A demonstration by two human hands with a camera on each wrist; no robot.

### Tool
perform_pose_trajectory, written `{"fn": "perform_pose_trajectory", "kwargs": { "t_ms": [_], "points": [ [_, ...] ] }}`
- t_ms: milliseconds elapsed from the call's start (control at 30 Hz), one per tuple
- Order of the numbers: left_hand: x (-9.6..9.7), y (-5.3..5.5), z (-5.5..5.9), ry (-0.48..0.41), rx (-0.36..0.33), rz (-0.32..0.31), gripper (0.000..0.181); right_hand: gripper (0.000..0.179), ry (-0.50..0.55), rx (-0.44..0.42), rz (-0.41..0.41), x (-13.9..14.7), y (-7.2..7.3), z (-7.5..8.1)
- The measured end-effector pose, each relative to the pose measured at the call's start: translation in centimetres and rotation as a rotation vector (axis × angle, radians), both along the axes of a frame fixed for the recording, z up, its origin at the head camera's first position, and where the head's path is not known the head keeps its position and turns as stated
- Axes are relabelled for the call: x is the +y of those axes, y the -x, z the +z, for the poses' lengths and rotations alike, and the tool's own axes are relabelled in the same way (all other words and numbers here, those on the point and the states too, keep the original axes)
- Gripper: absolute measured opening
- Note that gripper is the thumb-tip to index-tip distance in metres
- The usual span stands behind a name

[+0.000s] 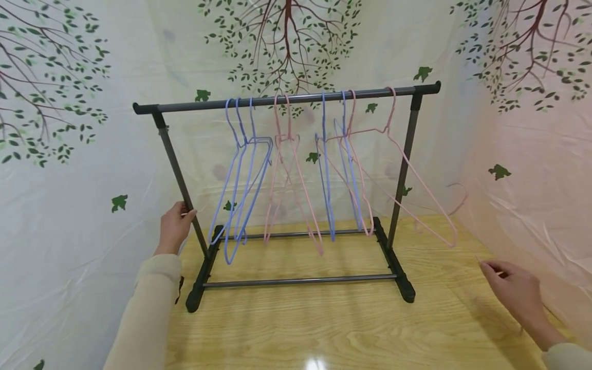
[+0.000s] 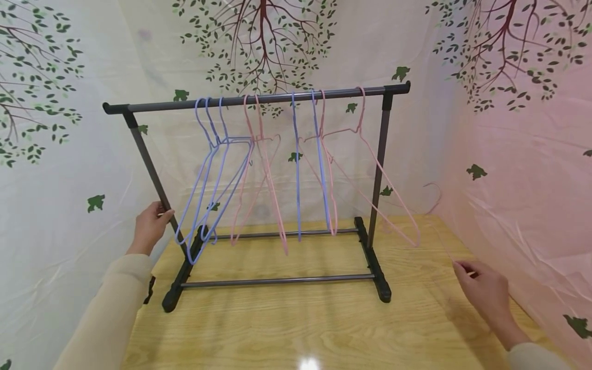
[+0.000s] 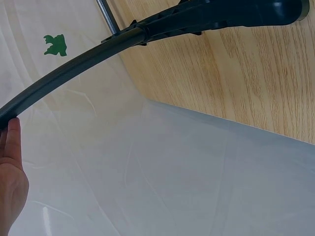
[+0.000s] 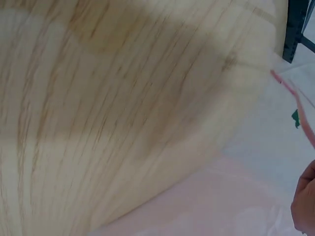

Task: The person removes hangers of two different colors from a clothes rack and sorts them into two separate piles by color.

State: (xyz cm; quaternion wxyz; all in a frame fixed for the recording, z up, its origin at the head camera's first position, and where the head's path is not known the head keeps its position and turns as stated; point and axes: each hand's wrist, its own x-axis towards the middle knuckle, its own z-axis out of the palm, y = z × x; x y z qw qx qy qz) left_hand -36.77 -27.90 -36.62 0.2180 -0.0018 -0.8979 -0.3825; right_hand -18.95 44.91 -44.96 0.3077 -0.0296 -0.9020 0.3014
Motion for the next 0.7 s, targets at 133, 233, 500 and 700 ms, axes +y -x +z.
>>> {"fn": "perform_pose_trajectory", "kwargs": {
  "t_ms": [133,233,500,700],
  "points": [
    [0.0,-0.2,0.1,0.002,0.009,-0.004,0.035,0.054,0.065,-0.256,0.04,0.7,0.2,-0.5],
    [0.0,-0.4,0.3,-0.001,0.007,-0.01,0.036,0.059,0.085,-0.356,0.046,1.5,0.7,-1.0],
    [0.0,-0.4,0.3,-0.003,-0.001,-0.002,0.036,0.055,0.028,-0.46,0.053,4.1,2.1,-2.7],
    [0.0,-0.5,0.3,-0.004,0.001,-0.006,0.035,0.051,-0.085,-0.439,0.008,5.8,2.8,-3.3]
  ]
}}
